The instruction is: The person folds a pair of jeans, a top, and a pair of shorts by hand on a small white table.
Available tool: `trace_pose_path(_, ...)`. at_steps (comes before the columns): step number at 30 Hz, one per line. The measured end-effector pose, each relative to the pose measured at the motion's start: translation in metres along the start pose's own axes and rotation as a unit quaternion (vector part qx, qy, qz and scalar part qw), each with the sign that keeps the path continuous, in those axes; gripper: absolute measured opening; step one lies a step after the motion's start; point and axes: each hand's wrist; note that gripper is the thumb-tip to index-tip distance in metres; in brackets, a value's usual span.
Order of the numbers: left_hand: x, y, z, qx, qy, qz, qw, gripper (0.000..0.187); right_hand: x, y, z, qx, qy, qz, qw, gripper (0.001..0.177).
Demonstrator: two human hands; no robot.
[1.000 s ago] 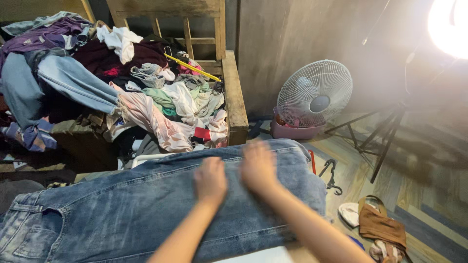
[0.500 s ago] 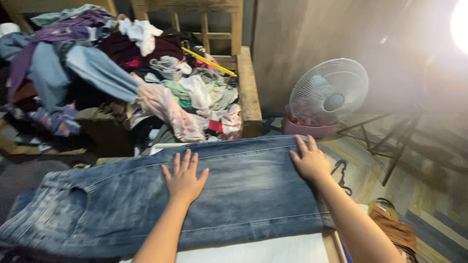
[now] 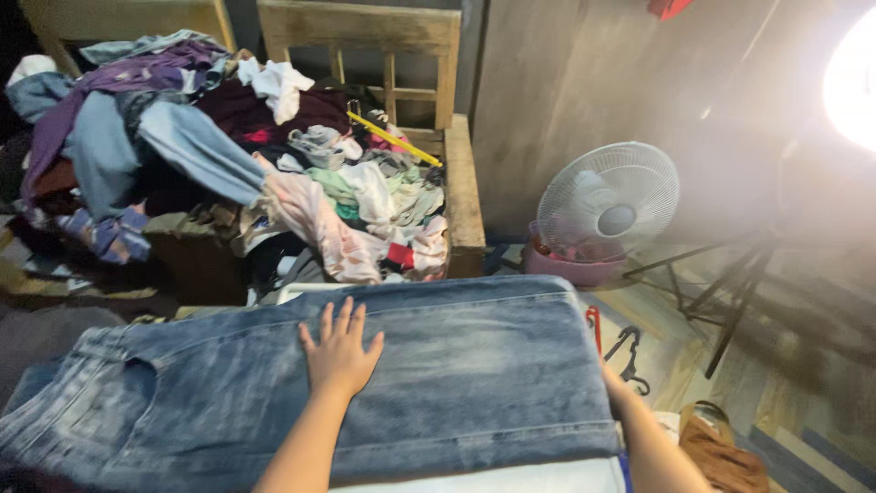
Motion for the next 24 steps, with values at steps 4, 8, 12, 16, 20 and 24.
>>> trace_pose_path(4, 0.000, 0.002, -0.002, 0.005, 0.018, -0.004, 1.000, 0.070, 0.031, 0.014, -0.038, -0.051, 0.140, 0.011, 0.989, 0.059)
trace_pose_path(8, 0.002, 0.003, -0.002, 0.010, 0.004, 0.000, 1.000, 0.071, 0.074, -0.023, -0.062, -0.092, 0.182, -0.012, 0.979, 0.056)
trace_pose_path(12, 0.000, 0.003, -0.002, 0.014, 0.005, 0.002, 1.000, 0.070, 0.089, -0.051, -0.050, -0.145, 0.087, -0.024, 0.985, 0.071)
trace_pose_path(16, -0.002, 0.003, 0.000, 0.005, -0.006, -0.016, 1.000, 0.069, 0.072, -0.063, -0.048, -0.199, 0.088, -0.062, 0.974, 0.076)
trace_pose_path(20, -0.003, 0.002, 0.000, 0.000, 0.002, -0.020, 1.000, 0.070, 0.021, 0.010, -0.038, -0.105, 0.150, -0.013, 0.983, 0.069)
trace_pose_path(24, 0.002, 0.003, -0.006, 0.003, 0.014, 0.015, 1.000, 0.069, 0.016, 0.049, -0.035, -0.054, 0.183, -0.010, 0.982, 0.063)
Point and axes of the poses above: each hand's wrist, its own y-axis towards the middle knuckle, its own x-axis out of the back of the hand, z = x × y, and after that the axes turned 5 degrees about -y, right-handed
